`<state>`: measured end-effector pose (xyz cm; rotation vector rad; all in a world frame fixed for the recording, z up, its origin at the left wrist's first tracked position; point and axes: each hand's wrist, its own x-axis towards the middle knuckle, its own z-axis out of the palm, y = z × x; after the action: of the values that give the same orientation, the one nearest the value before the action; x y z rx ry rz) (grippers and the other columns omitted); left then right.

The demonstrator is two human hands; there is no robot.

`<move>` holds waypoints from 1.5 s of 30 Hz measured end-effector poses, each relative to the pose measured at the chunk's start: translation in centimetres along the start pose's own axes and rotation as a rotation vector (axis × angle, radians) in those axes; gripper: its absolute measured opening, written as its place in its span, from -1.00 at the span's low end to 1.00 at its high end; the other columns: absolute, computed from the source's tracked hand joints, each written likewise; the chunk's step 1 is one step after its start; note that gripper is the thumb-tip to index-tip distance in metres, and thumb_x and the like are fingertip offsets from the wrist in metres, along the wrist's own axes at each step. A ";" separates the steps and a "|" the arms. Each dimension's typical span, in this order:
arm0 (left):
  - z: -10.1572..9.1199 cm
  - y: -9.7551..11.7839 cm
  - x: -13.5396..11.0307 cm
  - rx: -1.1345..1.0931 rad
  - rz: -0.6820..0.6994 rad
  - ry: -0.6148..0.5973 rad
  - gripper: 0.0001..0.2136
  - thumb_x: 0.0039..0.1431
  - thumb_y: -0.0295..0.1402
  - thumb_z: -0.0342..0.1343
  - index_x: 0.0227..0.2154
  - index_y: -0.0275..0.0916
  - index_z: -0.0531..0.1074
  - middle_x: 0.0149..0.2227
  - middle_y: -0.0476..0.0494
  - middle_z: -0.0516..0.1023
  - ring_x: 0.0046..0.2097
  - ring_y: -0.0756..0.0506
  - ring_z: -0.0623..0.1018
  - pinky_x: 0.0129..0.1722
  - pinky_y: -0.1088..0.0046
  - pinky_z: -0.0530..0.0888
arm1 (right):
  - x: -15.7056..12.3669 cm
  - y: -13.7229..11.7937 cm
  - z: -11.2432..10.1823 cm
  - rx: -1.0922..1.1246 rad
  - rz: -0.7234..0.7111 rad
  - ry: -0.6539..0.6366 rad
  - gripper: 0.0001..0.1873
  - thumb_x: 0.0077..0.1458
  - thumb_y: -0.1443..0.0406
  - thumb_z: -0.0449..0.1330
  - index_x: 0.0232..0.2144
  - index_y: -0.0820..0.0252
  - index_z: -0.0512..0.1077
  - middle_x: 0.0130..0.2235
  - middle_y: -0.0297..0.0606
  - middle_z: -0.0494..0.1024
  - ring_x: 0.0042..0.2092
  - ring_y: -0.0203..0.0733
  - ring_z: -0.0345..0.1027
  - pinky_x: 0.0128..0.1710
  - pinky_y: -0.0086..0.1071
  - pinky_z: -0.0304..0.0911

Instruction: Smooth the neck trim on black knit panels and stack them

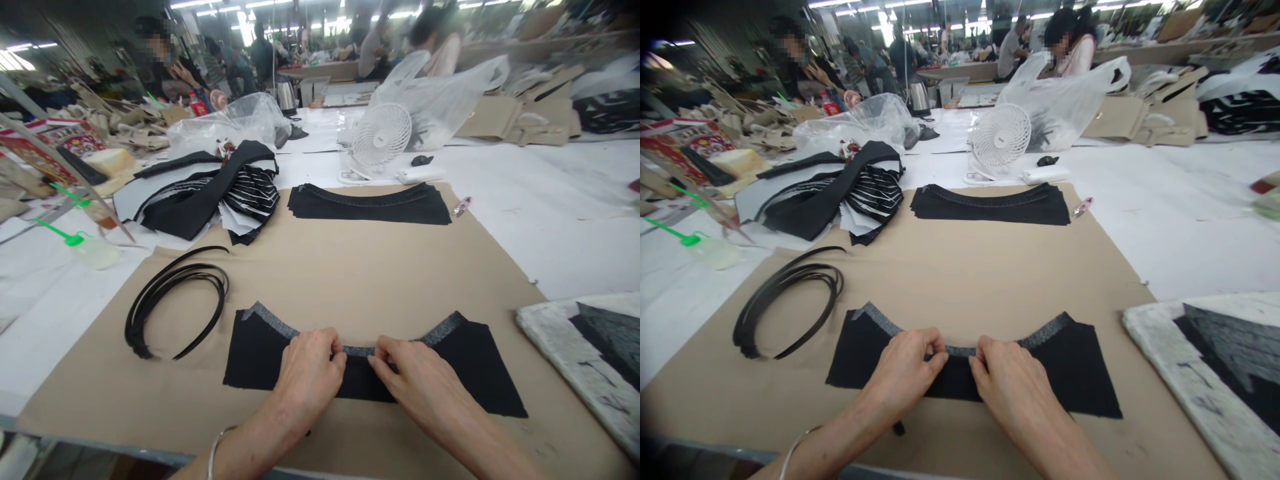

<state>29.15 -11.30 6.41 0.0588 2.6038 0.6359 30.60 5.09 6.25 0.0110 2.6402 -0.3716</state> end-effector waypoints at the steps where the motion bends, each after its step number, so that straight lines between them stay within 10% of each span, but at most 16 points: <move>1: 0.0 0.0 0.0 -0.001 -0.002 -0.002 -0.89 0.05 -0.35 0.01 -0.48 -0.11 0.43 -0.47 0.01 0.52 -0.33 -0.08 0.48 -0.42 0.45 0.14 | 0.0 0.0 0.0 -0.001 0.000 -0.005 -0.78 0.19 0.27 0.03 -0.47 0.13 0.39 -0.44 -0.27 0.53 -0.35 -0.14 0.41 -0.47 -0.38 -0.11; 45: -0.3 0.2 0.0 0.047 -0.017 -0.027 -0.87 0.08 -0.36 0.00 -0.47 -0.12 0.45 -0.43 -0.01 0.56 -0.28 -0.11 0.52 -0.38 0.45 0.21 | -0.1 -0.2 0.0 -0.006 -0.026 0.000 -0.77 0.21 0.29 0.01 -0.44 0.13 0.41 -0.42 -0.24 0.56 -0.33 -0.09 0.45 -0.46 -0.38 -0.09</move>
<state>28.98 -11.27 6.70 0.0598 2.5900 0.5647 30.71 4.87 6.32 -0.0256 2.6440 -0.3720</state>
